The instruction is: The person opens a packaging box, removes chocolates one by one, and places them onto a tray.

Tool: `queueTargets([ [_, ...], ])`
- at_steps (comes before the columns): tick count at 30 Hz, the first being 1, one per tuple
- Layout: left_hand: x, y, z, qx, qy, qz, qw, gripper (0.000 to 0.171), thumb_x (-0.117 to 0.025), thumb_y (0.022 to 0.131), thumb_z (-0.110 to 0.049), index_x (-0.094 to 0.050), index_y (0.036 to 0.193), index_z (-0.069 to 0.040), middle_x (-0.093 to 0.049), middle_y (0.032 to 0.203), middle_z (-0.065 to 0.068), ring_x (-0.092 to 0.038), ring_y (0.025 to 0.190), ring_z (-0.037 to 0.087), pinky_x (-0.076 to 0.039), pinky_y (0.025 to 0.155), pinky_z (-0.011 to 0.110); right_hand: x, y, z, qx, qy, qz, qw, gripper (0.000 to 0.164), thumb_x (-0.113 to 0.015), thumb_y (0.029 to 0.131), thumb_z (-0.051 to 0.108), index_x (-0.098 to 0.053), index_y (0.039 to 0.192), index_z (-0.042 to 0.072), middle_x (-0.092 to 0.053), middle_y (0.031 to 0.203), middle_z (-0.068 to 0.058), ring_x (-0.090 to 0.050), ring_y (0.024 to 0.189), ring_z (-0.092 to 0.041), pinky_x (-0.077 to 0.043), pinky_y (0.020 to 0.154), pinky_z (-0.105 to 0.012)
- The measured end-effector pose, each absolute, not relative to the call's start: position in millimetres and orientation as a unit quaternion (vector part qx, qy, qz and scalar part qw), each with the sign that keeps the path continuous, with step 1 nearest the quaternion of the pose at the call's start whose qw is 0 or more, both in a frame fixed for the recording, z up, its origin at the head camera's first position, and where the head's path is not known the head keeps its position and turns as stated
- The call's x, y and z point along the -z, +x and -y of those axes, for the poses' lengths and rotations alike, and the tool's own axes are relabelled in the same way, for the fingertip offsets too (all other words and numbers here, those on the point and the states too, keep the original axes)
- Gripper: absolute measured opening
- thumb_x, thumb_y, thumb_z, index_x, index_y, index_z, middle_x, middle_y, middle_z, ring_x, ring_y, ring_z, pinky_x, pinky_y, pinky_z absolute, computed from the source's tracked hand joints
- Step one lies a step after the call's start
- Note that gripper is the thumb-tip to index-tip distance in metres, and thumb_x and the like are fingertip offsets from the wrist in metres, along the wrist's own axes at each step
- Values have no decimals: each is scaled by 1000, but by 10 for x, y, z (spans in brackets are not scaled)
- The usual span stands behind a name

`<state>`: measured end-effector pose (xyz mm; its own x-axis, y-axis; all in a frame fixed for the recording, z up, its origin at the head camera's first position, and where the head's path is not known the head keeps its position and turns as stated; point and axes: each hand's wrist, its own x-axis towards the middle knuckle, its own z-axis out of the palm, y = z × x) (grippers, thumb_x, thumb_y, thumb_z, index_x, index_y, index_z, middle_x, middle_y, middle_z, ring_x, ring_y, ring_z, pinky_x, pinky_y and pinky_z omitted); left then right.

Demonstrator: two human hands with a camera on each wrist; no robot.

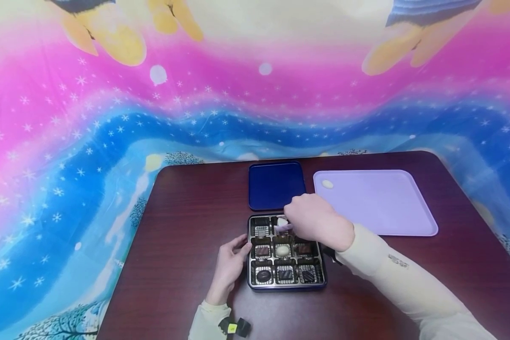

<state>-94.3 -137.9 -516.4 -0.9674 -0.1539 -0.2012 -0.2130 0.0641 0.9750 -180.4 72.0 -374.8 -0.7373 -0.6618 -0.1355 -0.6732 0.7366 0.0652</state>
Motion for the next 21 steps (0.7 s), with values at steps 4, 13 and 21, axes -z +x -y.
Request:
queueTargets([
  [4,5156,-940,1378,-673,-125,-728,24,42,-63,98,-6,-56,136,12,-63,128,28,-67,98,30,-57,70,24,3688,-1803,-776,-40,-352,-934,56,13,-78,77,15,-67,71,16,-59,67,1,-52,55,-18,-50,49,-38],
  [13,5134,-931,1375,-673,-128,-728,23,43,-64,98,-8,-56,136,11,-63,128,27,-67,97,30,-56,69,24,3508,-1859,-984,-29,-327,-944,27,20,-74,77,12,-58,66,17,-56,65,0,-52,59,-20,-48,55,-42],
  [21,5131,-932,1375,-671,-126,-731,21,43,-64,99,-9,-56,136,11,-63,129,27,-67,98,30,-56,69,25,3416,-2019,-1249,-8,-308,-951,11,17,-77,81,15,-62,73,11,-52,68,-2,-51,59,-22,-49,53,-42],
])
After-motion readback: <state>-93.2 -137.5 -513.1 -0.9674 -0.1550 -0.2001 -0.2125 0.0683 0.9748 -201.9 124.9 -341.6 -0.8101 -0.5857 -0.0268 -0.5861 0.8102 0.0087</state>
